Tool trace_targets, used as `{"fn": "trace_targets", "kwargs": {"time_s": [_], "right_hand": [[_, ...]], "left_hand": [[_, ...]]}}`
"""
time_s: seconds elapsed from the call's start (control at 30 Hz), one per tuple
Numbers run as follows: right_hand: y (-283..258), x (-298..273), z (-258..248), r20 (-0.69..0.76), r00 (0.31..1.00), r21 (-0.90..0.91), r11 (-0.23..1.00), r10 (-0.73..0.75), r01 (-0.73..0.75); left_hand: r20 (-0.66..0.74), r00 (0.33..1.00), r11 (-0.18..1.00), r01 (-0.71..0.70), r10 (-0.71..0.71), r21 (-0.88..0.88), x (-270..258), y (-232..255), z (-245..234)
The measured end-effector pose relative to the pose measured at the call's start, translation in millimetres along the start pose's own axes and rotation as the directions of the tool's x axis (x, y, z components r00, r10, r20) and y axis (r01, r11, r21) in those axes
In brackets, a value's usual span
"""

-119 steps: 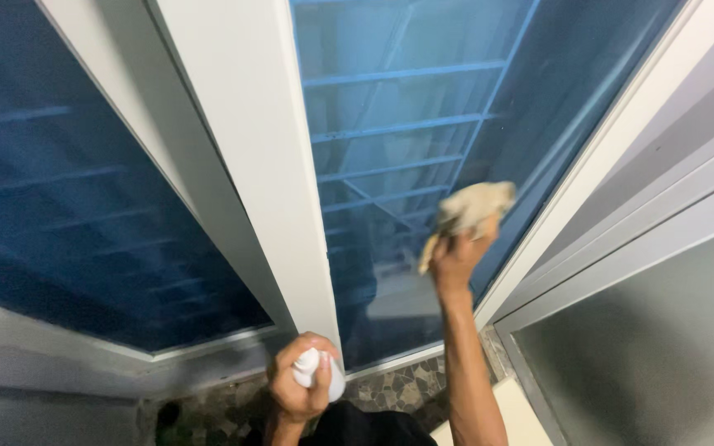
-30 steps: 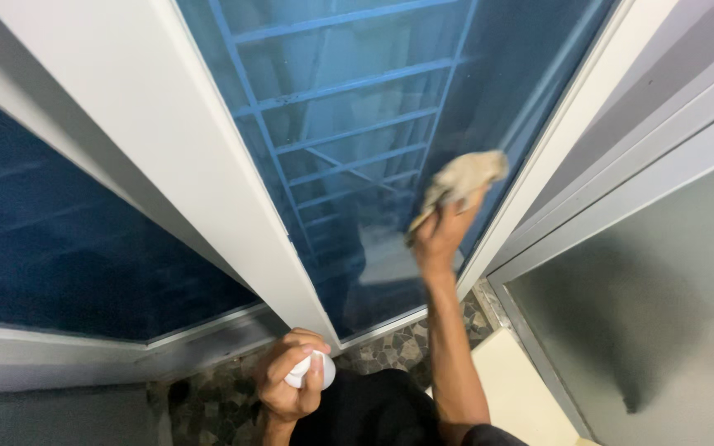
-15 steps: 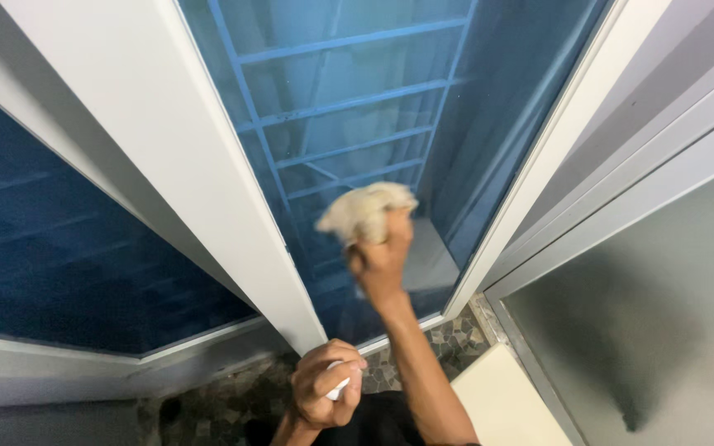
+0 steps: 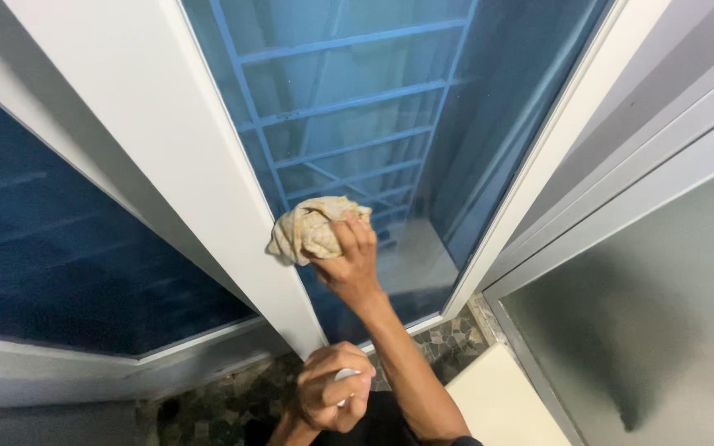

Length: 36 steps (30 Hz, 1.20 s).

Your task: The person cleans a glass window pane using a spray bottle and a cloth. They repeatedly spray the glass surface and wipe it with the cloth in a systematic manner, covering the entire visible area of the window.

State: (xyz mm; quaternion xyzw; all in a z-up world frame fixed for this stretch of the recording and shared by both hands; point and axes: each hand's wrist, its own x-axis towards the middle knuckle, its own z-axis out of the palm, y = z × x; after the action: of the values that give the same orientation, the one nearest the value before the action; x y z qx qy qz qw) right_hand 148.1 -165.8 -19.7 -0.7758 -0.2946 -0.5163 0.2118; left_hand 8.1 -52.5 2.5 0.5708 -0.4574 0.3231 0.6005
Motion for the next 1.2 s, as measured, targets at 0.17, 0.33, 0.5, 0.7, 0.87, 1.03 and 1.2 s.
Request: {"fn": "trace_targets", "kwargs": {"time_s": [0.17, 0.33, 0.5, 0.7, 0.87, 1.03, 1.2], "right_hand": [[124.8, 27.7, -58.0, -0.356, 0.81, -0.074, 0.85, 0.466, -0.521], [138.3, 59.5, -65.1, -0.465, 0.704, -0.032, 0.784, 0.537, -0.62], [7.5, 42.7, -16.7, -0.129, 0.976, -0.063, 0.98, 0.177, -0.186], [102.8, 70.0, -57.3, -0.365, 0.858, -0.235, 0.856, 0.361, -0.46], [143.9, 106.2, -79.8, -0.485, 0.694, -0.09, 0.759, 0.532, -0.645], [11.7, 76.3, -19.7, -0.195, 0.956, -0.026, 0.973, 0.219, -0.228], [15.1, 51.8, -6.7, -0.095, 0.995, -0.078, 0.997, -0.026, 0.019]], "left_hand": [[-0.115, 0.985, 0.985, 0.141, -0.13, 0.098, -18.3, 12.4, -19.7], [-0.146, 0.972, 0.964, 0.207, -0.183, 0.169, -20.5, 7.3, -27.2], [0.04, 0.998, 0.999, 0.038, -0.038, -0.015, 0.7, -7.9, -4.7], [-0.002, 0.999, 0.998, 0.049, -0.049, -0.03, -2.6, -4.9, -6.7], [-0.113, 0.981, 0.984, 0.168, -0.16, 0.065, -18.9, -0.3, -21.4], [0.016, 0.998, 0.998, 0.059, -0.059, -0.028, -2.3, -8.3, -5.2], [0.023, 1.0, 0.996, -0.007, 0.009, -0.087, 9.0, -3.7, -5.8]]}}
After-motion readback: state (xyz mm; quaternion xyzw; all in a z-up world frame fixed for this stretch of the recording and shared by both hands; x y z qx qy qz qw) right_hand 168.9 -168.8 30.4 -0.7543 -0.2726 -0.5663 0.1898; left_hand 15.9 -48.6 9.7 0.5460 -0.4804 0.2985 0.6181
